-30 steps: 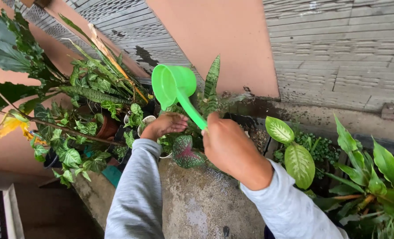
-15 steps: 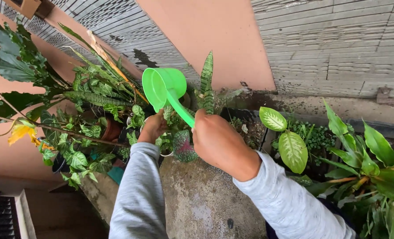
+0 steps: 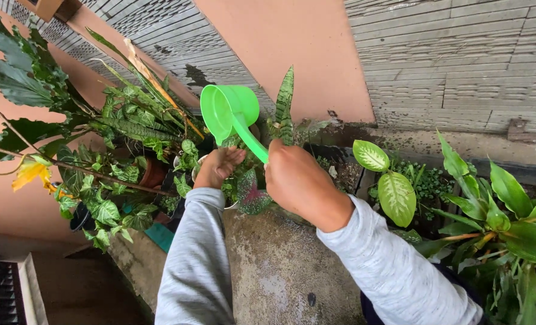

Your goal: Watering various potted plants in an outdoor area using a plastic scoop and a bucket of water.

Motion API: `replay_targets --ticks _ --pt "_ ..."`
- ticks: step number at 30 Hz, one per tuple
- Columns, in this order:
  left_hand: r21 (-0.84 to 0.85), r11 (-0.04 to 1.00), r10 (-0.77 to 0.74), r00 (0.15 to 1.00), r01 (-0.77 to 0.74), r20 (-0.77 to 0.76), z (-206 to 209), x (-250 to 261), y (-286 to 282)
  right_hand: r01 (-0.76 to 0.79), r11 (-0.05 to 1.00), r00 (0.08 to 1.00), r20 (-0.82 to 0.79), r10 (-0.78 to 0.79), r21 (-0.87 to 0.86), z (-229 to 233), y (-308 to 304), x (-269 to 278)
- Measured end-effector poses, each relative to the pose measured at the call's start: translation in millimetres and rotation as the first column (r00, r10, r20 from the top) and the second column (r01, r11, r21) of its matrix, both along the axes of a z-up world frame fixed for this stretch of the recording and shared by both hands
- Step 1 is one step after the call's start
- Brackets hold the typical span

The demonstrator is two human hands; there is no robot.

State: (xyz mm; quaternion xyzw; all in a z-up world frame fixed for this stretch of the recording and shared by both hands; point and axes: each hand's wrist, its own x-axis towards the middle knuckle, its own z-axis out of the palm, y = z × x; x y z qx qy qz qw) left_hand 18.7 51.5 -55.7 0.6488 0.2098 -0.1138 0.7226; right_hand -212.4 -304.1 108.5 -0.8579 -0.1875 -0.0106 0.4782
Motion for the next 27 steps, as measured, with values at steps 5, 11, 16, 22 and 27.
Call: replay_targets --ticks 5,11,16,22,27 --pt "0.003 1.000 0.027 1.000 -0.027 0.005 -4.8 11.6 1.5 0.009 1.000 1.000 0.015 -0.009 -0.008 -10.7 6.9 13.0" --pt "0.126 0.989 -0.082 0.996 0.076 0.043 13.2 20.0 1.0 0.049 0.998 0.998 0.045 -0.051 0.038 -16.3 14.4 26.4" --pt "-0.041 0.998 0.053 0.963 -0.044 0.265 48.0 2.8 -28.2 0.114 0.991 0.993 0.034 -0.116 0.064 -24.6 18.8 39.0" --pt "0.250 0.967 -0.109 0.963 0.046 0.247 82.2 -43.5 -85.9 0.165 0.983 0.986 0.015 -0.166 0.077 -27.2 -7.3 43.1" --pt "0.281 0.951 -0.193 0.959 0.131 0.206 63.1 -61.6 -136.4 0.200 0.979 0.980 0.012 -0.199 -0.032 -12.7 -49.4 19.4"
